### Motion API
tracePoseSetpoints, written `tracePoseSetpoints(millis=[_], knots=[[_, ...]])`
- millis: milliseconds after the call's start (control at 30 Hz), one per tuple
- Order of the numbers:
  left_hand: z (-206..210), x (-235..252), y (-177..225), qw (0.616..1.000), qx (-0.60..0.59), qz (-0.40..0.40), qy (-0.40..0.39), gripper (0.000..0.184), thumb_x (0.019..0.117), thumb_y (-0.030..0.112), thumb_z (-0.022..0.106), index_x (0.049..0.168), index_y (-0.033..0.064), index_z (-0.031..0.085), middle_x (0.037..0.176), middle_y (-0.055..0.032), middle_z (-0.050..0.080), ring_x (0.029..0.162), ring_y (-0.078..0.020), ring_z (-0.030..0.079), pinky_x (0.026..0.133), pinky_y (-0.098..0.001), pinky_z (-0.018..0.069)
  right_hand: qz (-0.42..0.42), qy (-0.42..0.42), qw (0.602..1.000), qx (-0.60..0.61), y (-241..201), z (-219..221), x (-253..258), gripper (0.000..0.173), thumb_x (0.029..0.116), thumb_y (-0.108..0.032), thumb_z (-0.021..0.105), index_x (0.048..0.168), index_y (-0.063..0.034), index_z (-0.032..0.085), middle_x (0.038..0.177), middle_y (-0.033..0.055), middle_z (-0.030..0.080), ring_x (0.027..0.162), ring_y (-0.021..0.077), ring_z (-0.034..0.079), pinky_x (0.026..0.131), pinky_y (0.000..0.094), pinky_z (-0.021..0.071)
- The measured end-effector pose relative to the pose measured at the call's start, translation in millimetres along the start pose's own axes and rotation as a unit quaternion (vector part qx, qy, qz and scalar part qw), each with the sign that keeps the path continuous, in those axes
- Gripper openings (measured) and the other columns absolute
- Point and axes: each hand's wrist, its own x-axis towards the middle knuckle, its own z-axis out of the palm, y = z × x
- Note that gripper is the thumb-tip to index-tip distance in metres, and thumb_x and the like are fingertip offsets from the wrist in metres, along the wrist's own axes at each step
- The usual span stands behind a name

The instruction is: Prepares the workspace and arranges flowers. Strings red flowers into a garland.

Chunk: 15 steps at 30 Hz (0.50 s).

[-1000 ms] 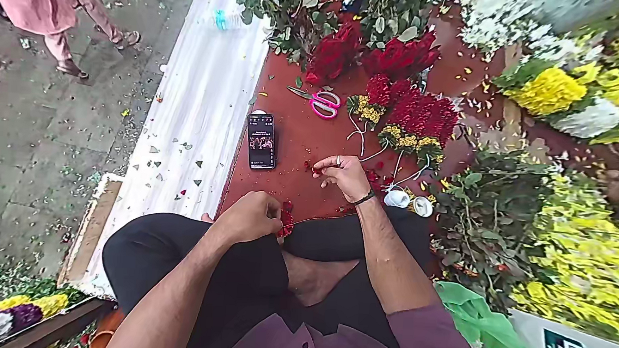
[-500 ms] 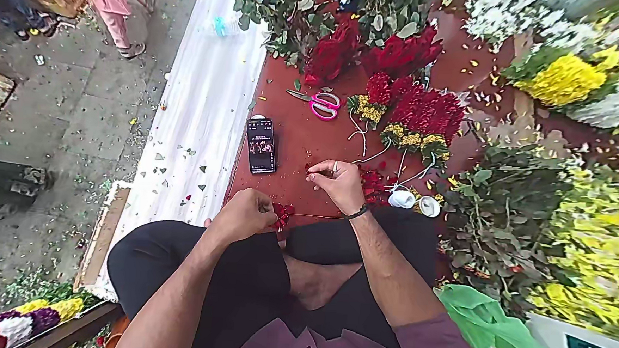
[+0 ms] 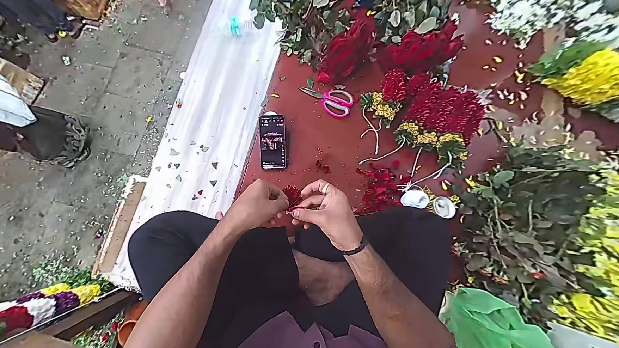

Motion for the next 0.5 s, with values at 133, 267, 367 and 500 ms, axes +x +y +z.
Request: tracePoseSetpoints(millis=[133,267,367,500], knots=[[1.6,-0.2,1.3,0.999,-0.007,0.018,-0.028,0.013,0.0971,0.011,0.066,0.103,0.0030,0.075,0.079,-0.0046,0.073,0.065,-0.0127,0.069,0.064,-0.0307,0.0613,0.013,0.022,0.999,-0.040,10.7,-3.0,10.5,0.051,0.0760,0.004,0.084,0.118,-0.0006,0.055,0.079,0.0161,0.073,0.060,0.0257,0.070,0.048,0.0338,0.0577],[1.8,1.4,0.9,0.998,0.028,0.037,-0.036,0.013,0.0943,0.019,0.074,0.095,0.0071,0.077,0.075,-0.0027,0.073,0.062,-0.0106,0.067,0.061,-0.0294,0.0594,0.029,0.018,0.995,-0.090,12.9,-9.3,13.1,0.062,0.0730,-0.004,0.089,0.124,-0.0041,0.055,0.070,0.0106,0.067,0.049,0.0190,0.062,0.043,0.0303,0.0529],[1.6,2.8,-1.9,0.997,0.051,0.044,-0.023,0.012,0.0926,0.021,0.075,0.087,0.0096,0.077,0.068,-0.0011,0.069,0.056,-0.0095,0.062,0.056,-0.0289,0.0542,0.018,-0.015,0.988,-0.154,14.4,-17.9,16.2,0.079,0.0687,-0.014,0.093,0.136,-0.0099,0.052,0.065,0.0034,0.060,0.052,0.0148,0.055,0.052,0.0318,0.0512],[-1.2,3.3,-2.2,0.996,0.077,0.028,0.025,0.019,0.0874,0.022,0.076,0.073,0.0115,0.069,0.060,-0.0003,0.059,0.052,-0.0120,0.052,0.052,-0.0352,0.0439,-0.040,-0.060,0.973,-0.217,10.0,-37.7,21.3,0.108,0.0618,-0.021,0.095,0.154,-0.0205,0.040,0.096,0.0023,0.065,0.083,0.0183,0.063,0.069,0.0376,0.0569]])
